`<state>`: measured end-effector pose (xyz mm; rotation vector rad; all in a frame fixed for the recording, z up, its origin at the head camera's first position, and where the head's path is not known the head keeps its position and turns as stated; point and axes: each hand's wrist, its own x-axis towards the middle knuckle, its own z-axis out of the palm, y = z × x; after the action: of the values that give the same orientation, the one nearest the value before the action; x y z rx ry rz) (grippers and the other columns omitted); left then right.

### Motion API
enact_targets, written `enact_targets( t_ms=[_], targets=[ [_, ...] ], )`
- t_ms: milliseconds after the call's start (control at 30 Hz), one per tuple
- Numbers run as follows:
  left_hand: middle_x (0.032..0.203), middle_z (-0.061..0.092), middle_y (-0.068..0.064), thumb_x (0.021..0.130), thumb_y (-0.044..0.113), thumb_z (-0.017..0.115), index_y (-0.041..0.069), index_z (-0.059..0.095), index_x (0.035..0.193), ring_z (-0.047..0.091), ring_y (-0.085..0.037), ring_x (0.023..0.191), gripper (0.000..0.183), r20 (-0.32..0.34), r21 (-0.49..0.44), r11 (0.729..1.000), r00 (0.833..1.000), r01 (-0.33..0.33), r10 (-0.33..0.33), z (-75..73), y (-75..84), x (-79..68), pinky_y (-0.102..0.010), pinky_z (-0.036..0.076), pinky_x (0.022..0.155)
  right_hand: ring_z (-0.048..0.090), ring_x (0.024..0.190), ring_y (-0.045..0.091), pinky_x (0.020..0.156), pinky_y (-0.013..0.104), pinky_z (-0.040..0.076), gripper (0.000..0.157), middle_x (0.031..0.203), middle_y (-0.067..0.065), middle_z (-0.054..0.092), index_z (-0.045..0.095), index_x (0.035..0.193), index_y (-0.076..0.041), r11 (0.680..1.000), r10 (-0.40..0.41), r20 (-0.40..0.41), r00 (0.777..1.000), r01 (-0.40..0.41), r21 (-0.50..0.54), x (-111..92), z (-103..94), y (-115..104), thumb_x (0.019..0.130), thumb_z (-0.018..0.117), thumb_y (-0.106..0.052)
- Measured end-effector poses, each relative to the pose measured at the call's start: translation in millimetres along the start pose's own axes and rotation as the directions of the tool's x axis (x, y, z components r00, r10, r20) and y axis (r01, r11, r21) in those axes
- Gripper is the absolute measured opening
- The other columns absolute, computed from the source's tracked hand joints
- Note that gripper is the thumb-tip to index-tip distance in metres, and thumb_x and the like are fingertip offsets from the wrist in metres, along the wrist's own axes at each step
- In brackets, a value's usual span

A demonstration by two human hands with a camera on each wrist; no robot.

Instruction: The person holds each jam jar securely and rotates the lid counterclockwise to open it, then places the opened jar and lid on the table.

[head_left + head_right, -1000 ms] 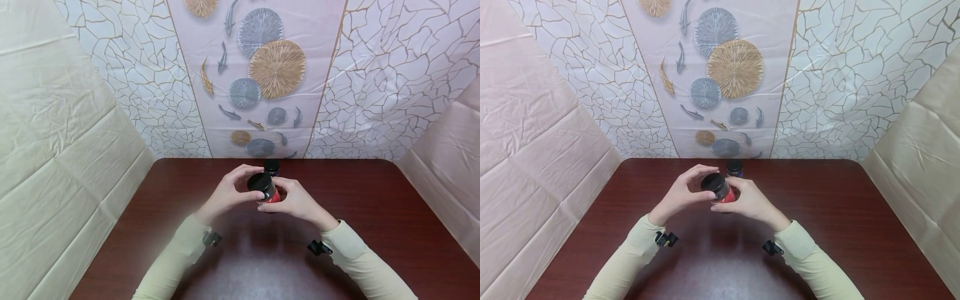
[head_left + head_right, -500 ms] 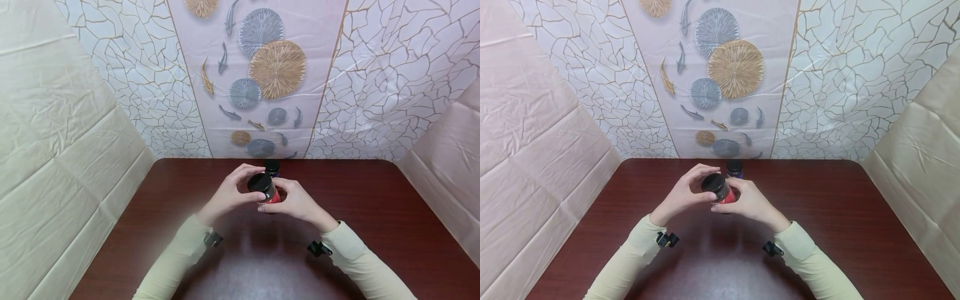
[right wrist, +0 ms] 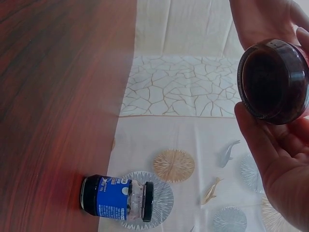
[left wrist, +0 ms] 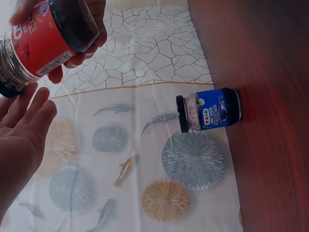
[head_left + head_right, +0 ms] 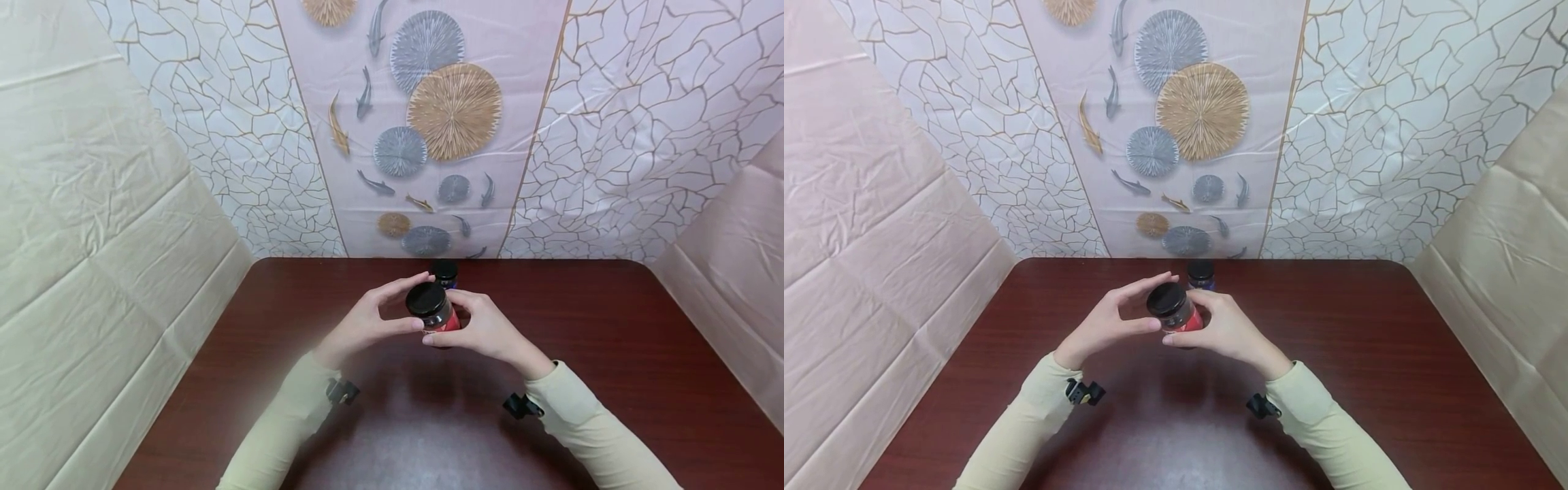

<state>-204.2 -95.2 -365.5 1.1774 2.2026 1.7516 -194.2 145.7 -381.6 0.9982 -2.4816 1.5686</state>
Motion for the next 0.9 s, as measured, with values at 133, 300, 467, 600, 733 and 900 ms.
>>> enact_targets(
  t_ms=[133,300,467,600,733,900],
  targets=[
    [0.147,0.054,0.010,0.090,0.021,0.079,0.030,0.050,0.150,0.054,-0.016,0.132,0.067,-0.001,-0.005,0.999,0.999,0.047,-0.047,-0.8,-1.0,-2.6,-0.050,0.042,0.109,0.069,0.092,0.016,0.076,0.032,0.059,0.055,0.111,-0.004,0.069,0.067,0.127,-0.019,1.000,-0.006,-0.003,1.000,0.006,-0.007,-0.7,-0.2,0.3,0.078,0.089,-0.027],
    [0.145,0.055,0.008,0.090,0.021,0.078,0.031,0.051,0.149,0.056,-0.019,0.130,0.065,-0.010,-0.021,0.998,0.998,0.063,-0.063,-1.4,-3.2,-3.2,-0.053,0.043,0.107,0.069,0.092,0.016,0.076,0.031,0.059,0.054,0.110,-0.004,0.069,0.067,0.126,-0.020,1.000,0.001,-0.005,1.000,-0.001,-0.009,-0.8,-0.8,0.6,0.078,0.089,-0.027],
    [0.142,0.059,0.003,0.092,0.014,0.076,0.023,0.053,0.148,0.061,-0.020,0.124,0.062,-0.011,-0.057,0.997,0.998,0.056,-0.057,-0.9,-3.5,-1.6,-0.051,0.048,0.103,0.070,0.091,0.016,0.076,0.031,0.059,0.053,0.109,-0.004,0.070,0.067,0.125,-0.020,1.000,0.009,-0.004,1.000,-0.009,-0.005,-0.7,-1.2,1.4,0.078,0.089,-0.028],
    [0.140,0.061,0.000,0.091,0.010,0.075,0.017,0.054,0.147,0.062,-0.021,0.122,0.060,-0.014,-0.080,0.995,0.998,0.064,-0.065,-0.6,-3.8,-0.7,-0.049,0.050,0.101,0.070,0.091,0.016,0.076,0.031,0.059,0.052,0.108,-0.003,0.070,0.068,0.124,-0.019,1.000,0.010,-0.003,1.000,-0.010,-0.004,-0.5,-1.1,1.5,0.078,0.089,-0.029],
    [0.140,0.061,-0.001,0.091,0.008,0.074,0.016,0.054,0.147,0.061,-0.021,0.123,0.060,-0.008,-0.105,0.992,0.997,0.070,-0.072,-0.8,-3.4,-0.7,-0.048,0.050,0.101,0.070,0.090,0.015,0.075,0.031,0.059,0.050,0.105,-0.005,0.070,0.069,0.121,-0.020,1.000,0.001,-0.008,1.000,-0.001,-0.011,0.1,-0.5,2.8,0.077,0.090,-0.029],
    [0.139,0.062,0.000,0.092,0.008,0.074,0.019,0.055,0.146,0.062,-0.022,0.122,0.059,-0.005,-0.123,0.989,0.997,0.079,-0.080,-1.2,-1.7,-0.6,-0.041,0.053,0.098,0.070,0.088,0.013,0.074,0.031,0.059,0.048,0.103,-0.008,0.070,0.069,0.119,-0.023,1.000,-0.003,-0.016,1.000,0.002,-0.024,0.4,-0.1,4.2,0.076,0.090,-0.030]
  ],
)
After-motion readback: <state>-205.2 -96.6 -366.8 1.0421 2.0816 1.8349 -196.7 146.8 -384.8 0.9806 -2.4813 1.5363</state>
